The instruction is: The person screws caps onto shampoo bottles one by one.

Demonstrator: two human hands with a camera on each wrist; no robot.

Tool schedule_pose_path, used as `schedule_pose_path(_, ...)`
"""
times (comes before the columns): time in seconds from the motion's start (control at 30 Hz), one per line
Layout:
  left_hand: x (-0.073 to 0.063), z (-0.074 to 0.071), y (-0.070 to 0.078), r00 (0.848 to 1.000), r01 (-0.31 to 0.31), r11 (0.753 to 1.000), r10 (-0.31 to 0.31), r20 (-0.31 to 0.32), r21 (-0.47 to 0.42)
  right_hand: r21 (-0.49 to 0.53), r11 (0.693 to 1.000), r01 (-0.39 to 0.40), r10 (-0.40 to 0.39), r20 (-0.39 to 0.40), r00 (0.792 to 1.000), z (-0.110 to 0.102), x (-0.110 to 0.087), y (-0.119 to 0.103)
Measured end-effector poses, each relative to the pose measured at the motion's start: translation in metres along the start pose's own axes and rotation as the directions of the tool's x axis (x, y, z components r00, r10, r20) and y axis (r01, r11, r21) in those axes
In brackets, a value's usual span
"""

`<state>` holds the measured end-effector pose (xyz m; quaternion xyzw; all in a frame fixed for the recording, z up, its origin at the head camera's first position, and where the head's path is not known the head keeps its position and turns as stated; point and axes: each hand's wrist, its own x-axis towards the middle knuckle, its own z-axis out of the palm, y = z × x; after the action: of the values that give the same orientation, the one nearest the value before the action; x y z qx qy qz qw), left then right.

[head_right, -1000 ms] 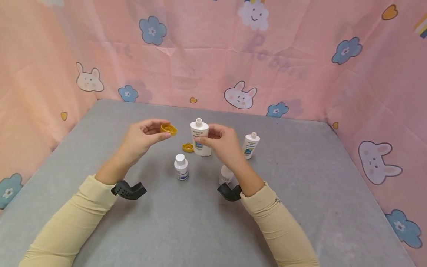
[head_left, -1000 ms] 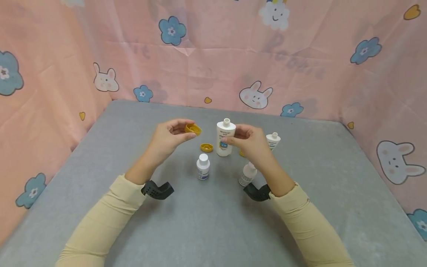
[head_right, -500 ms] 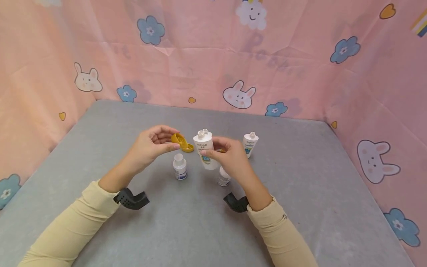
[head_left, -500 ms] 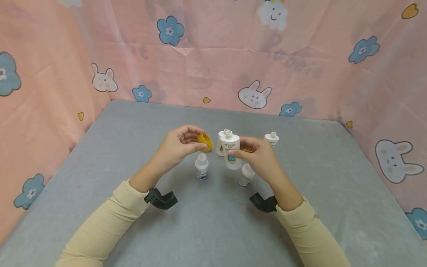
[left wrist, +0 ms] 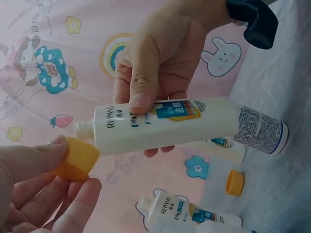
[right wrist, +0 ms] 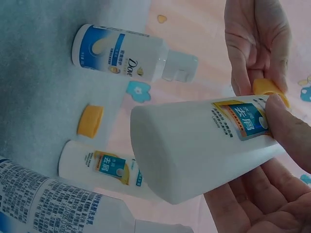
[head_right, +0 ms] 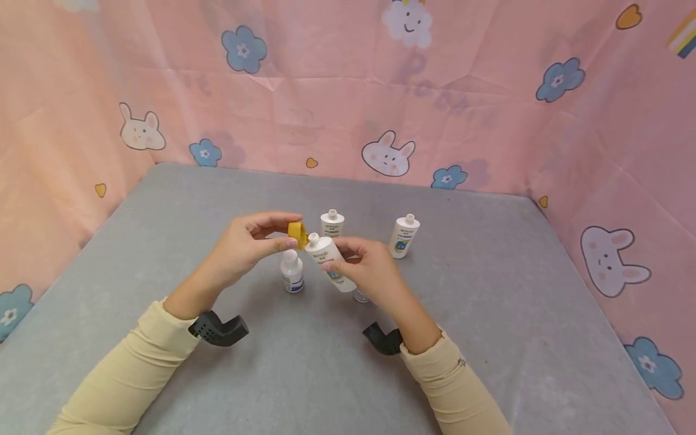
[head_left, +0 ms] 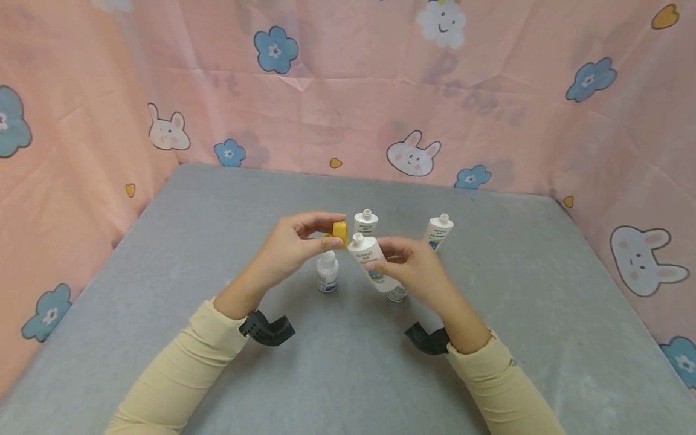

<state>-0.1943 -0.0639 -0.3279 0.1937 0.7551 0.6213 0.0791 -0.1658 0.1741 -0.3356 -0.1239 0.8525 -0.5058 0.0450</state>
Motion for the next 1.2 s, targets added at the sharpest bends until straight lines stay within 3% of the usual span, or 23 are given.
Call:
schedule_pose_path(0.23,-0.0016,0.0017,0.0032,1.0,-0.007,0.999,0.007,-0.006,0.048,-0.003,0.999,-0.052,0.052,0.037,0.998,0.0008,-0.004,-0.0021)
schedule_pose_path(0.6,-0.0053,0.0037,0.0087,0.998,-0.019,0.986,0.01,0.057,0.166,-0.086,0.994,0.073,-0.064,0.096,0.993,-0.0013,-0.0057,-0.0012)
schedule_pose_path(1.2,-0.0082,0.0061,0.0101,0.997,-0.048,0.966,0.031,0.072,0.253,-0.089,0.989,0.121,-0.105,0.16,0.982,-0.0024,-0.0033,0.0037)
